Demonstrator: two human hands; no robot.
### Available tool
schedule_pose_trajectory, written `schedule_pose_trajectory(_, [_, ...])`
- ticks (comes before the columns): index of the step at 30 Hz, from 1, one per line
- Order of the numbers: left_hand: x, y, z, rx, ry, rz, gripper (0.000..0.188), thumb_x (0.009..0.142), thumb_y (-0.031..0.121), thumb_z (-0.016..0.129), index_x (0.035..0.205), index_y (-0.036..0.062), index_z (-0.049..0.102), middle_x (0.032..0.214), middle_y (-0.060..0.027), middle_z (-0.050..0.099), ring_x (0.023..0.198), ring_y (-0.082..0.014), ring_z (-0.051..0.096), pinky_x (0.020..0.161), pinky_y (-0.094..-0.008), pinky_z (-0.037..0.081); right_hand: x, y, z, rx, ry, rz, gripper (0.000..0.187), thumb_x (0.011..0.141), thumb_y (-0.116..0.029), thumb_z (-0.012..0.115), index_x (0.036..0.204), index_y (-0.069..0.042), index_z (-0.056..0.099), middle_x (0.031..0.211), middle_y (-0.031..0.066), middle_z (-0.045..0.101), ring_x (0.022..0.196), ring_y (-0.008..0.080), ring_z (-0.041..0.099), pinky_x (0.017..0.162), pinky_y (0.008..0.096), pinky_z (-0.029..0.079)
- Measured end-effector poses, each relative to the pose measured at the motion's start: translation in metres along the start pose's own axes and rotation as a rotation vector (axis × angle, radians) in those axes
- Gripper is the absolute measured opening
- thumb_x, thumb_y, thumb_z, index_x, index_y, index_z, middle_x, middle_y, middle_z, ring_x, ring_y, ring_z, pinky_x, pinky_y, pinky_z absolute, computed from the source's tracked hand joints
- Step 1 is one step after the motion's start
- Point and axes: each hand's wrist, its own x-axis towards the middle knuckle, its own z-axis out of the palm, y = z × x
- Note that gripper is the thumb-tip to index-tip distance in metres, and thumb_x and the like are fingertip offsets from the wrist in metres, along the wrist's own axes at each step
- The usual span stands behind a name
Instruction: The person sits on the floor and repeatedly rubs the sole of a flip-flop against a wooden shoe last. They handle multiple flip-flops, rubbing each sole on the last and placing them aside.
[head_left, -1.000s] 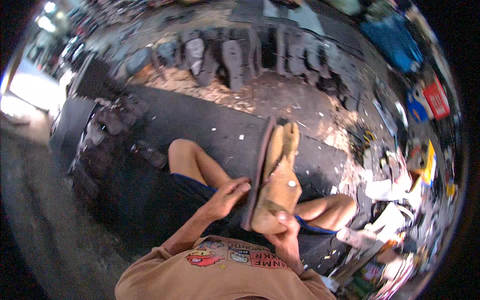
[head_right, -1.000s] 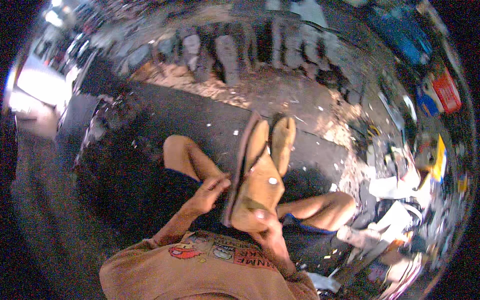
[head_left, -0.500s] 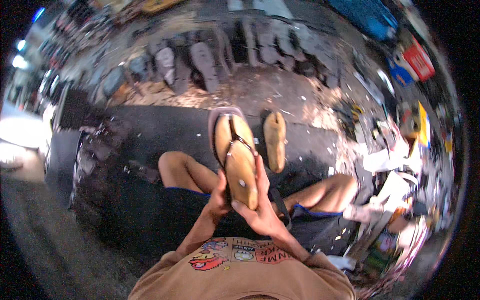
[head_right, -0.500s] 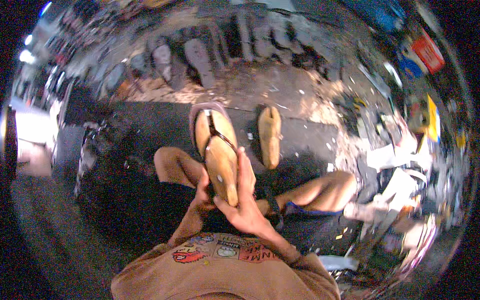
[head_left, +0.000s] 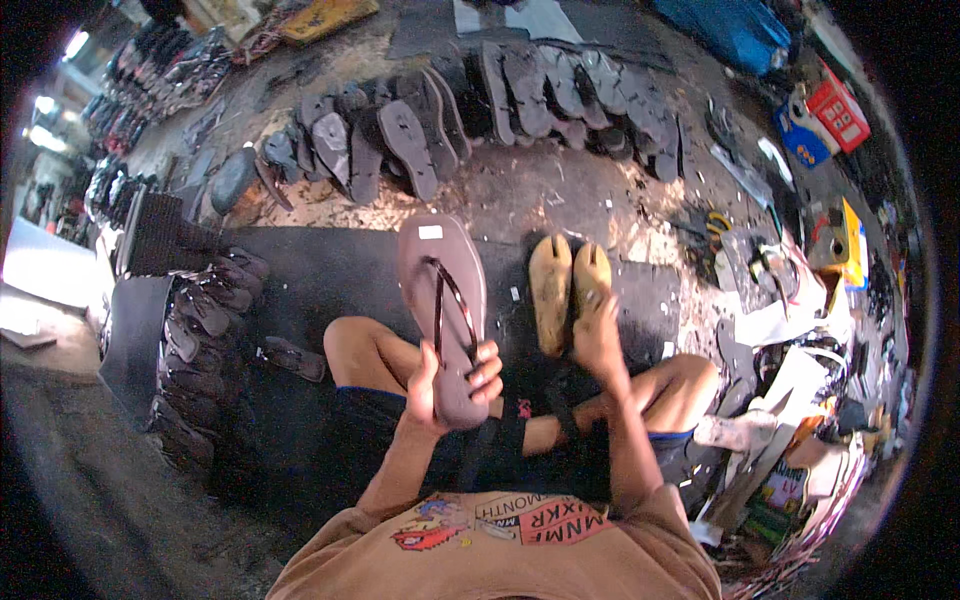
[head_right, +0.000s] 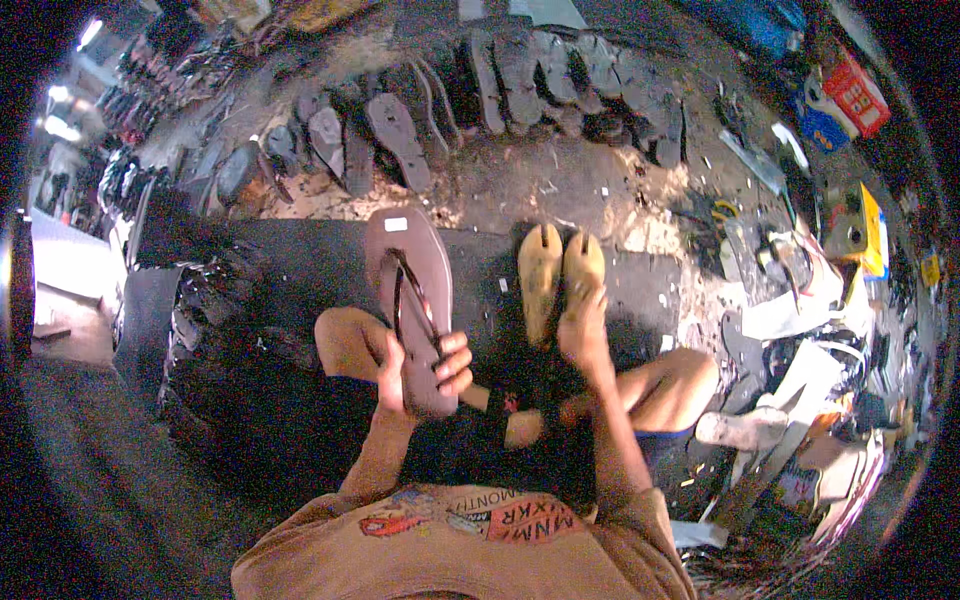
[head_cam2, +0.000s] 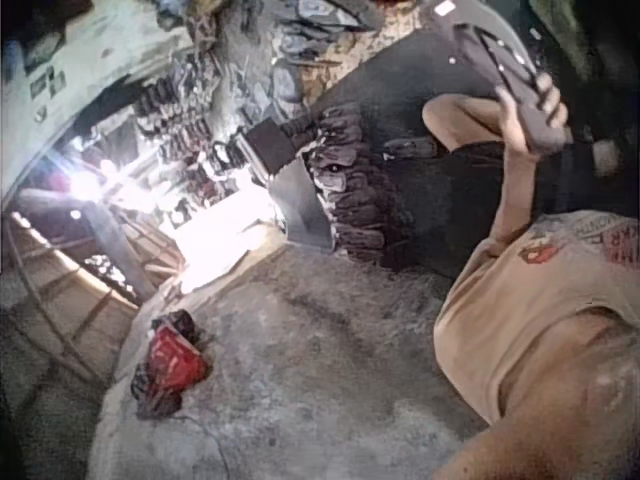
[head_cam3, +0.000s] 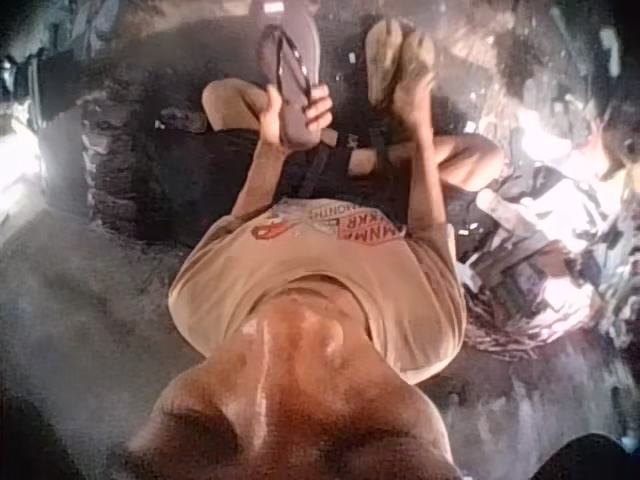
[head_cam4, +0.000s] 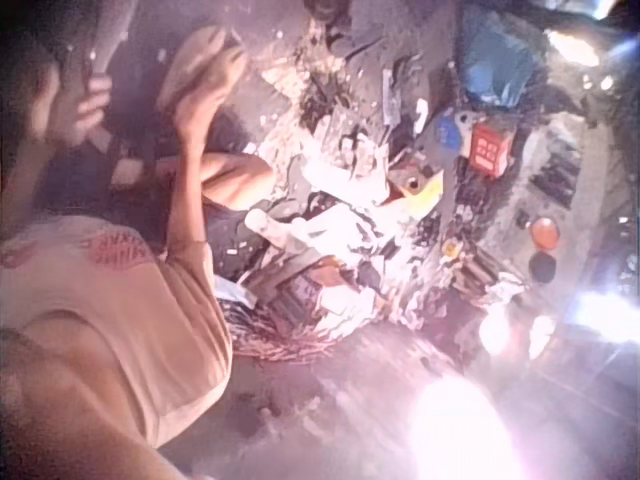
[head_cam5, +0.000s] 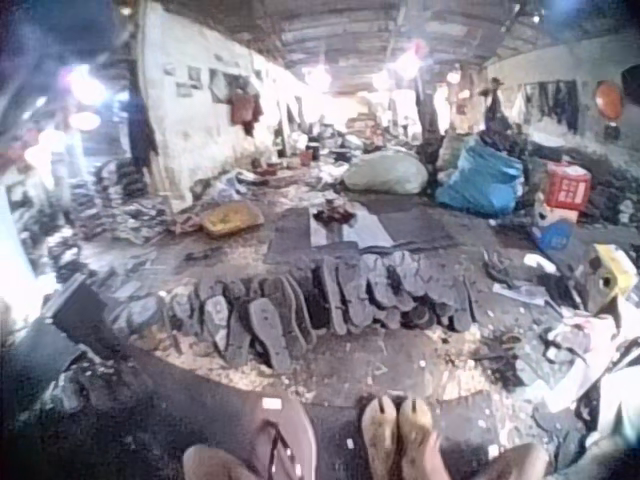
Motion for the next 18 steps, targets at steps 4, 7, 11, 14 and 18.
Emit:
schedule_pose_trajectory(4, [-0.010, 0.012, 0.003, -0.001, -0.116, -0.027, 0.068, 0.107, 0.062, 0.053, 0.163, 0.0292, 0.035, 0.115, -0.0050, 0.046, 0.087, -0.0146, 0.043, 0.073, -0.0303, 0.045, 0.011, -0.082, -0.040, 0.177, -0.266, 0.035, 0.076, 0.096, -0.009, 0.068, 0.161, 0.005, 0.031, 0.160, 0.0350, 0.042, 0.154, 0.0466, 0.037, 0.127, 0.0500, 0.032])
schedule_pose_trajectory(7, [-0.021, 0.006, 0.002, -0.041, -0.065, -0.128, 0.081, 0.101, 0.070, 0.054, 0.153, 0.0089, 0.039, 0.110, -0.0019, 0.048, 0.081, -0.0119, 0.045, 0.071, -0.0289, 0.045, 0.029, -0.164, -0.116, 0.346, 0.156, -0.372, 0.087, 0.087, -0.015, 0.086, 0.160, -0.003, 0.041, 0.168, 0.0250, 0.037, 0.157, 0.0399, 0.036, 0.129, 0.0504, 0.028])
schedule_pose_trajectory(11, [-0.045, -0.039, 0.018, 0.256, 0.025, -0.442, 0.066, 0.091, 0.027, 0.076, 0.147, 0.0060, 0.050, 0.109, -0.0035, 0.063, 0.085, -0.0123, 0.059, 0.072, -0.0297, 0.051, 0.053, -0.200, -0.148, 0.475, -0.198, -0.601, 0.095, 0.074, -0.025, 0.098, 0.154, -0.003, 0.052, 0.147, 0.0217, 0.062, 0.136, 0.0325, 0.059, 0.116, 0.0459, 0.045])
schedule_pose_trajectory(14, [-0.057, -0.038, 0.032, 0.911, 0.136, -0.064, 0.064, 0.093, 0.017, 0.078, 0.150, 0.0037, 0.052, 0.110, -0.0069, 0.070, 0.098, -0.0171, 0.066, 0.083, -0.0340, 0.056, 0.063, -0.184, -0.142, 0.703, -0.300, -0.315, 0.095, 0.072, -0.026, 0.101, 0.152, -0.003, 0.056, 0.135, 0.0175, 0.071, 0.120, 0.0280, 0.068, 0.105, 0.0422, 0.053])
schedule_pose_trajectory(18, [-0.105, 0.049, -0.003, 1.554, 0.576, 0.151, 0.039, 0.096, 0.014, 0.076, 0.133, 0.0007, 0.068, 0.115, -0.0064, 0.073, 0.111, -0.0187, 0.067, 0.101, -0.0377, 0.053, 0.056, -0.218, -0.097, 0.557, -0.365, -0.468, 0.115, 0.073, -0.013, 0.097, 0.167, -0.006, 0.031, 0.168, 0.0157, 0.037, 0.145, 0.0317, 0.051, 0.117, 0.0452, 0.048])
